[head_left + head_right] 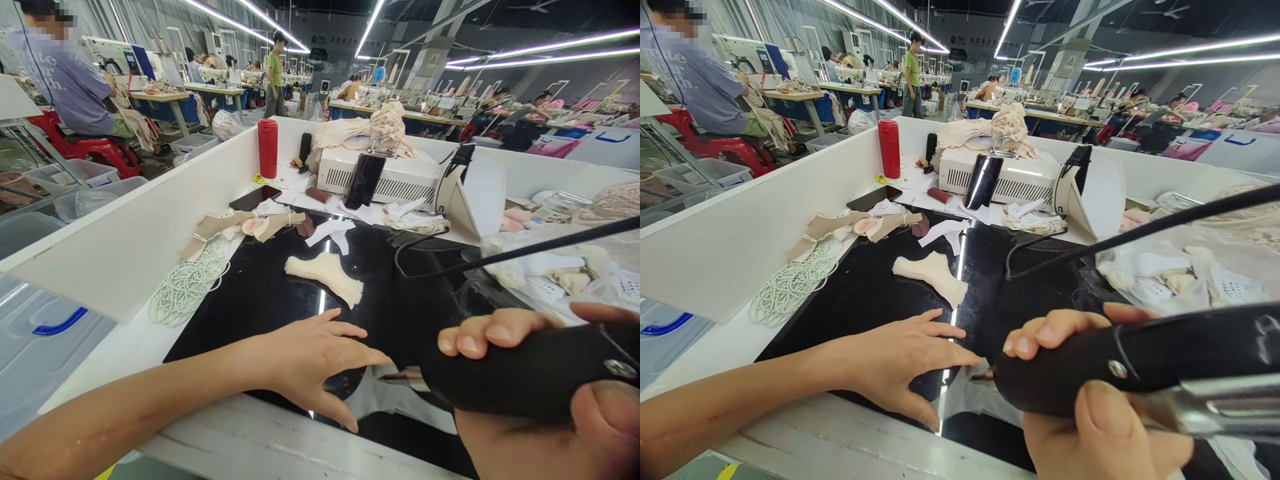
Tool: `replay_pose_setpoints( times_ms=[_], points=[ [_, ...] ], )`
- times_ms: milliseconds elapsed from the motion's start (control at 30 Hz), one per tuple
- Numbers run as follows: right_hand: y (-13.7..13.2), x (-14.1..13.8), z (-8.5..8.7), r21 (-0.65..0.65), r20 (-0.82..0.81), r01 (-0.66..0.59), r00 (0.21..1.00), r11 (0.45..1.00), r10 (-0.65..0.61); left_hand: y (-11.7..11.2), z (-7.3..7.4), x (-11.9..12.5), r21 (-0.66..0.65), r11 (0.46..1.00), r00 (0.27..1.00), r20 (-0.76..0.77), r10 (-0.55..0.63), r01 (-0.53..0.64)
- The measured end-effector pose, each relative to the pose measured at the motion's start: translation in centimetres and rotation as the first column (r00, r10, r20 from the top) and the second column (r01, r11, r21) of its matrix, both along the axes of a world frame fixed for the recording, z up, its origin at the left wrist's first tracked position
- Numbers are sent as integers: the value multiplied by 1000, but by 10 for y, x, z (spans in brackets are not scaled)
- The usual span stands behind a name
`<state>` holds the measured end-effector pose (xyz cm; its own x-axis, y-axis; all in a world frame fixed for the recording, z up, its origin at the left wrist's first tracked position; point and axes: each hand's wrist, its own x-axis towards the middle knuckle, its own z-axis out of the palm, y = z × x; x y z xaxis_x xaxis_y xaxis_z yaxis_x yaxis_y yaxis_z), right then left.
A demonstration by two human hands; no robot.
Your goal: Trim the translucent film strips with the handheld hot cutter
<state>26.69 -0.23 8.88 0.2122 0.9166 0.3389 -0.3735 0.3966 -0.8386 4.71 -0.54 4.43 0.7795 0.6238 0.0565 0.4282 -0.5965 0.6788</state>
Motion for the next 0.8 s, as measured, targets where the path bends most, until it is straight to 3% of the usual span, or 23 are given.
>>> replay_pose_setpoints(
  times_ms=[133, 533, 800],
  points=[
    [4, -22, 12, -4, -23, 22, 1000, 1000, -22, 0, 1, 1, -10, 1000, 1000, 1, 3, -3],
    [3, -25, 6, 5, -2, 57, 998, 998, -57, 0, -2, 2, -2, 1000, 1000, 7, 12, -12],
    [-7, -21, 9, 29, -12, -99, 995, 995, 99, -1, -3, 2, 3, 1000, 1000, 14, 25, -25]
  ],
)
